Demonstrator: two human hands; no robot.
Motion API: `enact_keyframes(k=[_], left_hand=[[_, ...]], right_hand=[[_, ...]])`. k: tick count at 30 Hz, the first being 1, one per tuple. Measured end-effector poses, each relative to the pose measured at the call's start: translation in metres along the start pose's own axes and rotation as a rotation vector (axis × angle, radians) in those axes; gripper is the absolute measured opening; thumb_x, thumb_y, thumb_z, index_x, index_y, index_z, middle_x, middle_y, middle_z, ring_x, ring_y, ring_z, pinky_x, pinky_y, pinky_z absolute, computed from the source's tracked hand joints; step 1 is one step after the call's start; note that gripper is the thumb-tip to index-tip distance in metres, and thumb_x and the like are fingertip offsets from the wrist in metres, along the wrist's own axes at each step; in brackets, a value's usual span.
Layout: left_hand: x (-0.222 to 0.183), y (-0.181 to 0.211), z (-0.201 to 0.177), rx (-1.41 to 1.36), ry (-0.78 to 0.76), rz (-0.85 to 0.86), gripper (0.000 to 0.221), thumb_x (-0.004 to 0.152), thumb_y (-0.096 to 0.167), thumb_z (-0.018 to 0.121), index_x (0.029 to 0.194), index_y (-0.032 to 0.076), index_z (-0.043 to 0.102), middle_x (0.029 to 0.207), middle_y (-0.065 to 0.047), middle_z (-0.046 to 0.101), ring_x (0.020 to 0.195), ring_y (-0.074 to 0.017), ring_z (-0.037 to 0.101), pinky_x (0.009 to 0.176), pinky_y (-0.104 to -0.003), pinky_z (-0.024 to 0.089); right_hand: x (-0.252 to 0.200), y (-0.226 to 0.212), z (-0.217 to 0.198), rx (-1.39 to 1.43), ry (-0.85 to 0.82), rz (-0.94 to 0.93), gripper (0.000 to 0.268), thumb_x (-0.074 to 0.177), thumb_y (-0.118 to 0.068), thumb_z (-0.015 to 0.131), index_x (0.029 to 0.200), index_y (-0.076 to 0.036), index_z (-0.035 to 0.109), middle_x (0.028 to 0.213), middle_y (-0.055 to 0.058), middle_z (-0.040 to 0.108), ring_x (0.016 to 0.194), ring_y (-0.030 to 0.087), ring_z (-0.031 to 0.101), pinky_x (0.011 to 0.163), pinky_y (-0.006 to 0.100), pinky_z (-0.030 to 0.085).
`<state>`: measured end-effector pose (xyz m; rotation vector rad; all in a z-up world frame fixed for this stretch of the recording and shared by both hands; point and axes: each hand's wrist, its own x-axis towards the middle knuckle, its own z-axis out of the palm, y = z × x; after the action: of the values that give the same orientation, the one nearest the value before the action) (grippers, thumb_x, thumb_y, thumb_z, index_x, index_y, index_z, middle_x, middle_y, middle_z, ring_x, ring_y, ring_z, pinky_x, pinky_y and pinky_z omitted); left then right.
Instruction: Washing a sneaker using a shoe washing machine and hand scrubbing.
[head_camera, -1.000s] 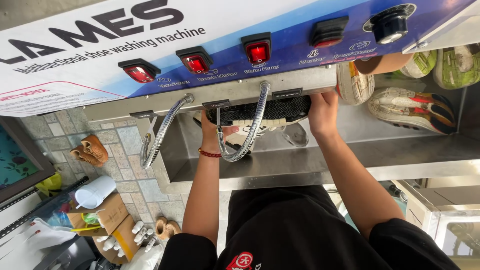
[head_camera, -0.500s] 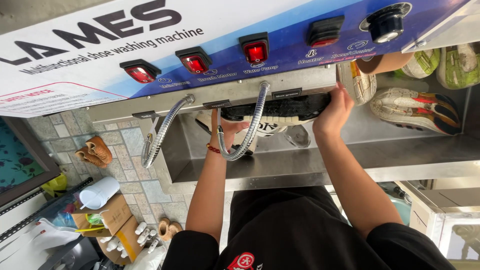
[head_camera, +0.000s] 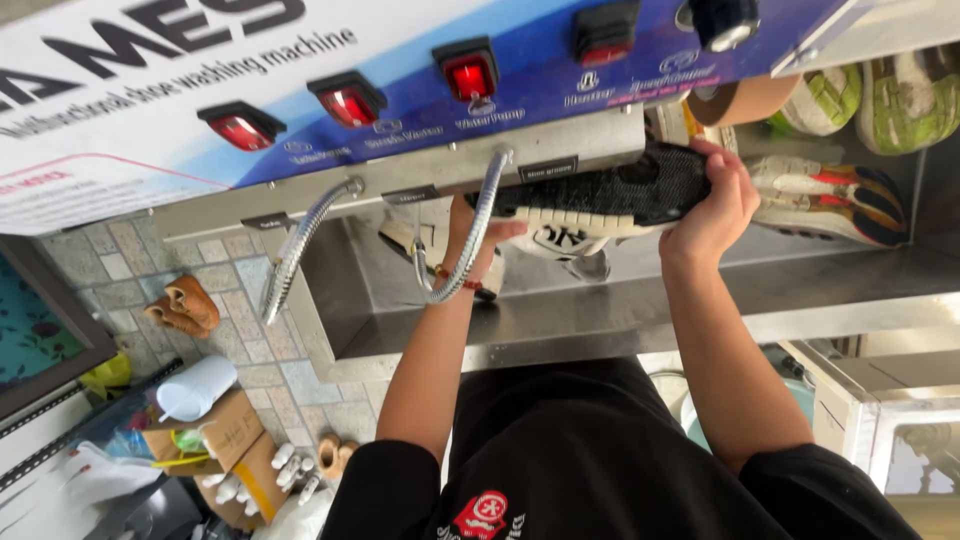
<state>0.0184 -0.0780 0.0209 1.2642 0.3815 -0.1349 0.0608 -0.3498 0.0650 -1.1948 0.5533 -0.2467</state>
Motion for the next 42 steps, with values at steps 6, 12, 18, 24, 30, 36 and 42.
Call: enact_keyframes(k=[6,12,18,24,30,36,42], left_hand=[[0.001,-0.019,0.006,0.013,-0.115,0.051,0.110,0.058,0.031,0.097,0.148,-0.002,0.044,0.147,-0.013,0.051,0.143,-0.0250,0.043,0.128,-0.041,0.029],[-0.004,-0.001,0.011,0.025,-0.063,0.106,0.115,0.057,0.032,0.098,0.151,-0.001,0.041,0.148,-0.013,0.050,0.145,-0.0264,0.041,0.128,-0.042,0.028],[0.000,-0.022,0.007,-0.005,-0.016,0.021,0.123,0.054,0.033,0.101,0.151,-0.003,0.036,0.150,-0.013,0.045,0.147,-0.0273,0.033,0.125,-0.042,0.025],[0.002,-0.031,0.013,-0.132,-0.077,-0.120,0.127,0.054,0.034,0.101,0.152,-0.008,0.030,0.151,-0.019,0.041,0.149,-0.0308,0.030,0.126,-0.044,0.030],[-0.017,-0.004,0.000,-0.076,-0.106,-0.064,0.122,0.054,0.025,0.103,0.151,-0.003,0.035,0.145,-0.016,0.044,0.142,-0.0295,0.041,0.124,-0.046,0.037],[-0.045,0.026,-0.019,0.305,-0.178,0.268,0.117,0.051,0.005,0.101,0.148,0.005,0.036,0.141,-0.012,0.052,0.134,-0.0272,0.054,0.120,-0.042,0.046],[-0.059,0.007,-0.025,0.174,-0.214,0.210,0.113,0.058,0.003,0.100,0.150,0.009,0.034,0.149,-0.013,0.049,0.138,-0.0264,0.053,0.122,-0.041,0.047]], right_hand=[[0.006,-0.002,-0.010,-0.042,0.030,-0.006,0.031,0.097,-0.011,0.051,0.106,0.009,0.072,0.099,0.013,0.070,0.092,0.018,0.065,0.087,0.028,0.053],[0.007,0.002,-0.013,0.015,0.003,-0.008,0.029,0.097,-0.011,0.052,0.106,0.009,0.071,0.098,0.012,0.070,0.091,0.018,0.065,0.086,0.028,0.054],[0.008,0.002,-0.016,0.035,0.019,0.008,0.028,0.097,-0.010,0.052,0.104,0.009,0.072,0.096,0.012,0.071,0.089,0.017,0.066,0.084,0.028,0.055],[0.012,-0.003,-0.021,0.003,0.030,-0.032,0.027,0.098,-0.009,0.054,0.105,0.009,0.072,0.095,0.013,0.070,0.087,0.017,0.065,0.082,0.028,0.055],[-0.005,-0.001,-0.027,0.051,-0.041,-0.016,0.024,0.103,-0.009,0.055,0.110,0.009,0.070,0.101,0.013,0.070,0.090,0.017,0.066,0.085,0.027,0.054],[-0.025,0.012,-0.025,0.193,-0.255,0.188,0.017,0.108,-0.013,0.055,0.113,0.001,0.063,0.119,0.017,0.070,0.108,0.022,0.066,0.102,0.034,0.056],[-0.028,0.024,-0.025,0.209,-0.228,0.230,0.015,0.108,-0.014,0.055,0.105,-0.001,0.063,0.112,0.019,0.070,0.109,0.029,0.068,0.101,0.041,0.058]])
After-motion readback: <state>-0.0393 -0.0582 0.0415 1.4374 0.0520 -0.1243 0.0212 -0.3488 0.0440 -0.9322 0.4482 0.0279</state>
